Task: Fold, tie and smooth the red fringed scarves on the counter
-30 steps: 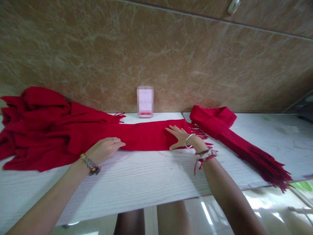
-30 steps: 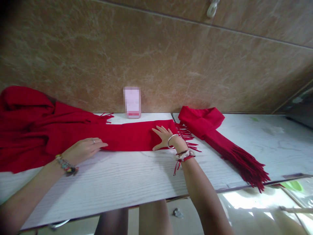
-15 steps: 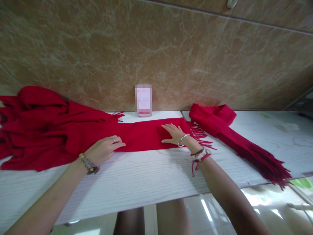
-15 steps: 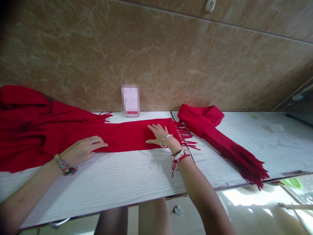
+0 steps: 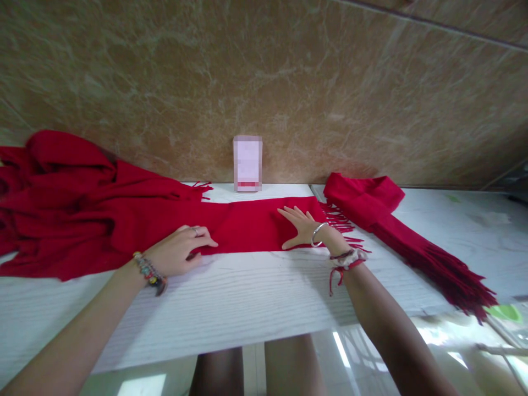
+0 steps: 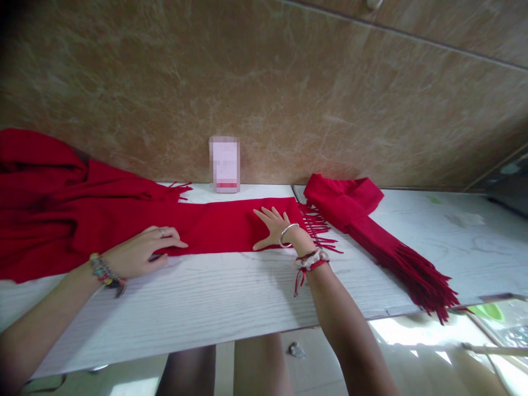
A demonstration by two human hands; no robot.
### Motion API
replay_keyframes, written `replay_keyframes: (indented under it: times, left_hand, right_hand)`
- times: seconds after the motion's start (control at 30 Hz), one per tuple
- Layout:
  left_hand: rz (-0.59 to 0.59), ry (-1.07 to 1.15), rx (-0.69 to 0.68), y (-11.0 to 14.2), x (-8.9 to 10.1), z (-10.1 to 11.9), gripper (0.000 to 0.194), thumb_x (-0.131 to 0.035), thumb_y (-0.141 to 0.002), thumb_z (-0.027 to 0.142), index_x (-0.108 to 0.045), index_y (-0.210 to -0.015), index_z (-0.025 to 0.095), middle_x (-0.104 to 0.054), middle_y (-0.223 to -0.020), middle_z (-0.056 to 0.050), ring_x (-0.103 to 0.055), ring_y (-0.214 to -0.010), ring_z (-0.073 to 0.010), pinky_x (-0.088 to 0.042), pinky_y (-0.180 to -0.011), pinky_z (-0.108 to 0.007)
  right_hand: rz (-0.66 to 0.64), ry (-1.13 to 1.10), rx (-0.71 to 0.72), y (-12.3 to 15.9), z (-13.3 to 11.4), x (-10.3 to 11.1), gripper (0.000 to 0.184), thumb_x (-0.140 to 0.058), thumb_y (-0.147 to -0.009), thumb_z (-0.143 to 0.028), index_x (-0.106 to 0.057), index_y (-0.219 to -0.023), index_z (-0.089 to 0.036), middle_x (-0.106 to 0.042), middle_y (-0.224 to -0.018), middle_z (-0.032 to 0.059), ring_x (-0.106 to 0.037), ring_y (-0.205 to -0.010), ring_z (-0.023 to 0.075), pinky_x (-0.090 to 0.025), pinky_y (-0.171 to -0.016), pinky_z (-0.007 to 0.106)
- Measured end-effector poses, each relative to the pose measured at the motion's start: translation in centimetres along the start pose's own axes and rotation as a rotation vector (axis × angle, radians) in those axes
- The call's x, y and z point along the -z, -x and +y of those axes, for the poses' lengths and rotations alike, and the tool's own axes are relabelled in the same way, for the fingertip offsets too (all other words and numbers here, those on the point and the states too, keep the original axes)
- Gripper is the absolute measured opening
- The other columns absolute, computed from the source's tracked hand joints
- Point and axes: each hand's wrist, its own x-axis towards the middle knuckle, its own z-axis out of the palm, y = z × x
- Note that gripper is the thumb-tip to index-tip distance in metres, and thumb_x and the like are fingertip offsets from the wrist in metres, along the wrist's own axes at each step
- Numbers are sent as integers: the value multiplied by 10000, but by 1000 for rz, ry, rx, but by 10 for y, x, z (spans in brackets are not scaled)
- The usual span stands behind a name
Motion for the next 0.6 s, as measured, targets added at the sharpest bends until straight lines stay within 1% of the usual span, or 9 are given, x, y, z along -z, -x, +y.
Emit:
replay_keyframes:
  times: [0.07,0.13,0.23,0.3,0.37,0.43,0.53,0.6]
  left_hand:
    - [49,21,-20,-2,-2,3,315,-395,-789,263,-627,-998,222,-557,-1134,-44,-504,-1033,-181,-347,-941,-349]
    - [53,31,-18,-6,-7,6,352,-375,-824,325,-593,-1080,222,-462,-1287,-61,-403,-1174,-216,-278,-1001,-403]
    - [-51,31,33,-10,-15,9,447,-367,-850,389,-433,-1277,276,-272,-1437,-60,-199,-1305,-288,-162,-1021,-536]
    - [-129,32,76,-11,-17,10,472,-359,-860,424,-360,-1321,320,-187,-1468,-53,-120,-1323,-330,-126,-995,-602]
    - [-170,40,104,-12,-17,10,471,-353,-865,447,-350,-1323,340,-137,-1478,-56,-86,-1323,-356,-121,-978,-628]
    - [-176,48,121,-11,-15,10,470,-361,-862,460,-357,-1318,345,-123,-1479,-64,-80,-1321,-369,-124,-971,-635]
    - [-177,62,145,-10,-13,10,470,-364,-858,473,-364,-1312,350,-130,-1476,-70,-86,-1318,-378,-130,-963,-641]
    - [-183,72,179,-9,-11,11,441,-336,-872,457,-378,-1301,362,-170,-1469,-57,-106,-1318,-368,-137,-962,-638]
  right_hand:
    - [8,-2,1,0,-1,0,1116,-686,-532,-600,-102,-1414,-243,-73,-1483,106,9,-1329,365,-71,-1011,635]
    - [50,-22,4,-1,-2,0,1025,-642,-597,-601,-126,-1410,-252,-121,-1477,106,-32,-1332,357,-90,-1005,642]
    - [159,-31,3,-4,-5,-2,851,-562,-702,-578,-177,-1399,-278,-191,-1463,93,-81,-1332,344,-126,-990,655]
    - [188,4,34,-6,-7,-5,785,-537,-732,-563,-215,-1390,-282,-194,-1464,77,-71,-1335,334,-131,-996,645]
    - [148,53,85,-7,-8,-7,731,-509,-750,-570,-253,-1378,-294,-192,-1466,57,-65,-1337,326,-123,-1007,631]
    - [94,92,122,-8,-7,-9,700,-474,-763,-589,-265,-1371,-314,-194,-1466,42,-73,-1337,323,-119,-1011,625]
    - [69,127,137,-9,-4,-9,717,-442,-762,-620,-235,-1379,-319,-181,-1468,40,-73,-1336,324,-127,-1011,621]
    - [64,143,139,-8,-4,-9,734,-435,-759,-631,-219,-1384,-314,-175,-1468,43,-76,-1335,324,-133,-1013,616]
